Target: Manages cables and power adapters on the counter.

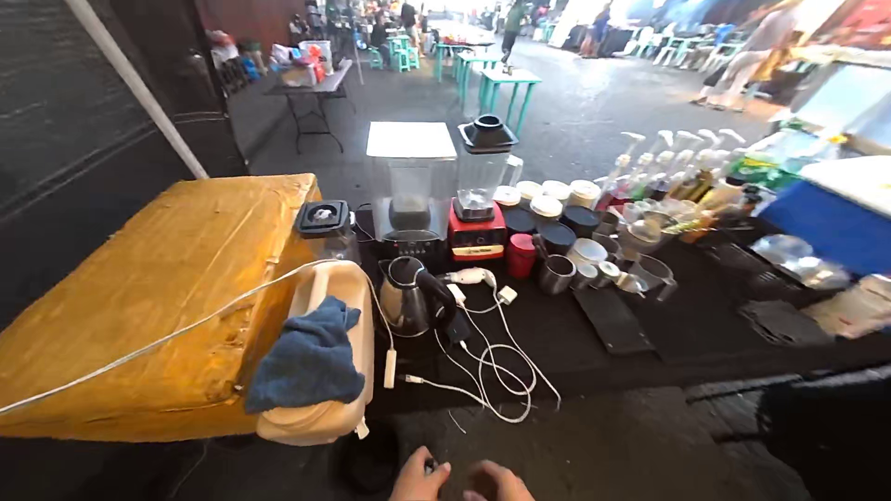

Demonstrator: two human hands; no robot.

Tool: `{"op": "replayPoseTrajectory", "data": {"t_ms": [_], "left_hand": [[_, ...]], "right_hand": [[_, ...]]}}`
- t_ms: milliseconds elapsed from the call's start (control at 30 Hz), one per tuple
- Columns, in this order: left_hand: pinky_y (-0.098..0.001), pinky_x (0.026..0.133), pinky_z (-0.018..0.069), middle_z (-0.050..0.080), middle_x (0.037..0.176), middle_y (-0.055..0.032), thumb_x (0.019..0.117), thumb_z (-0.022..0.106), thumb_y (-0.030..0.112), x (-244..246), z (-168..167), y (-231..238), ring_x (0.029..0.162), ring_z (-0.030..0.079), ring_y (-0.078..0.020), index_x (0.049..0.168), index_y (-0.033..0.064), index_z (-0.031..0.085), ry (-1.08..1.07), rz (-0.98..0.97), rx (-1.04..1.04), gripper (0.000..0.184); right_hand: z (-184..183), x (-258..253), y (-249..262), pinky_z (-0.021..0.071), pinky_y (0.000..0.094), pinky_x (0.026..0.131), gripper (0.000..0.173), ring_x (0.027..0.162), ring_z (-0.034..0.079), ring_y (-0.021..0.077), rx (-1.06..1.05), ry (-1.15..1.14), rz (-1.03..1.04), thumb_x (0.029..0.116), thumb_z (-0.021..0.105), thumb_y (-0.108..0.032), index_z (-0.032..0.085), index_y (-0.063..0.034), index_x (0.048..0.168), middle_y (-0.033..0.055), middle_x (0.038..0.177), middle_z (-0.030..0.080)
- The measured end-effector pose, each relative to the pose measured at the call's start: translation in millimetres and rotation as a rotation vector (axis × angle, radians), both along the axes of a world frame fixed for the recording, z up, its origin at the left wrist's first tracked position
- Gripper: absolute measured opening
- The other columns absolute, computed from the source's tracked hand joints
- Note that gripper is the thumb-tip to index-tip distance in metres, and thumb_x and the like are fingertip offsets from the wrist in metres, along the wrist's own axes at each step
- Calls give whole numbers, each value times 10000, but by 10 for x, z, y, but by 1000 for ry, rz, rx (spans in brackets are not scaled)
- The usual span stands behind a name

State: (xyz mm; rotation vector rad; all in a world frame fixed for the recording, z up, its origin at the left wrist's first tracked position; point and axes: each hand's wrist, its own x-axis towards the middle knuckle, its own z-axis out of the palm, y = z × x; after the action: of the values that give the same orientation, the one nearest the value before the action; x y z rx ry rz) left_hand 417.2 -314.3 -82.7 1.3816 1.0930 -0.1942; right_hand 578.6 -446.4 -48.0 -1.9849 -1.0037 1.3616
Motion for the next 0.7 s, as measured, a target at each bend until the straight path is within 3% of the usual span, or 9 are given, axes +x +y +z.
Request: {"op": "replayPoseTrajectory", "data": {"t_ms": [133, 200, 267, 333, 400, 467, 533, 600, 700], "left_hand": [[-508, 823, 580, 656, 1109, -226, 1009, 585, 150, 100, 145, 510, 906, 687, -326, 1225, -32, 612, -139, 74, 243, 284], [-526, 944, 531, 651, 1148, -235, 969, 614, 122, 217, 183, 731, 1051, 651, -357, 1169, -29, 655, -119, 99, 372, 253], [-522, 1005, 511, 645, 1199, -236, 974, 627, 161, 269, 194, 824, 1124, 639, -358, 1185, -21, 650, -4, 168, 400, 279], [-510, 1018, 513, 613, 1279, -239, 993, 634, 230, 334, 172, 901, 1160, 632, -358, 1276, -12, 611, 110, 295, 435, 374], [-510, 1018, 526, 563, 1395, -223, 1022, 597, 281, 398, 130, 935, 1211, 624, -359, 1368, 36, 584, 216, 354, 519, 424], [-508, 1001, 538, 543, 1439, -202, 1035, 569, 303, 463, 82, 946, 1220, 627, -349, 1388, 81, 593, 282, 383, 567, 418], [-497, 1026, 521, 578, 1410, -178, 1034, 570, 340, 493, 66, 945, 1225, 626, -320, 1376, 95, 613, 309, 409, 588, 423], [-492, 1053, 503, 601, 1390, -165, 1019, 590, 392, 466, 65, 946, 1241, 619, -307, 1390, 94, 604, 330, 439, 617, 476], [-501, 1102, 471, 627, 1377, -164, 945, 662, 537, 422, 139, 981, 1266, 614, -301, 1456, 68, 548, 323, 486, 534, 702]], "right_hand": [[406, 346, 1130, 576, 479, 872, 312, 919, 706, 269, 231, -233, -50, 972, 679, -285, 683, -9, 1116, 144, 988, 715], [523, 521, 1588, 587, 433, 796, 280, 835, 690, 233, 407, -298, -151, 968, 668, -270, 681, -8, 1065, 121, 923, 696], [507, 585, 1843, 590, 411, 777, 265, 814, 695, 213, 428, -341, -154, 971, 656, -259, 688, -16, 1072, 109, 918, 707], [396, 565, 2084, 575, 459, 917, 310, 993, 712, 251, 219, -364, 78, 1002, 609, -278, 681, -49, 1198, 126, 1076, 728], [155, 423, 2326, 507, 551, 1045, 435, 1227, 641, 319, -28, -407, 366, 1010, 599, -312, 599, -104, 1392, 145, 1342, 652], [-148, 280, 2471, 486, 619, 1053, 570, 1297, 591, 383, -146, -435, 530, 1001, 612, -309, 482, -121, 1523, 178, 1484, 549], [-319, 225, 2525, 497, 637, 1021, 547, 1278, 602, 406, -178, -480, 617, 1028, 565, -321, 472, -117, 1526, 196, 1465, 564], [-335, 229, 2526, 507, 638, 993, 450, 1239, 625, 416, -144, -536, 675, 1054, 528, -319, 554, -112, 1453, 195, 1400, 616], [-142, 380, 2449, 533, 614, 960, 360, 1174, 667, 388, -20, -563, 742, 1066, 508, -308, 631, -127, 1352, 149, 1346, 661]]}}
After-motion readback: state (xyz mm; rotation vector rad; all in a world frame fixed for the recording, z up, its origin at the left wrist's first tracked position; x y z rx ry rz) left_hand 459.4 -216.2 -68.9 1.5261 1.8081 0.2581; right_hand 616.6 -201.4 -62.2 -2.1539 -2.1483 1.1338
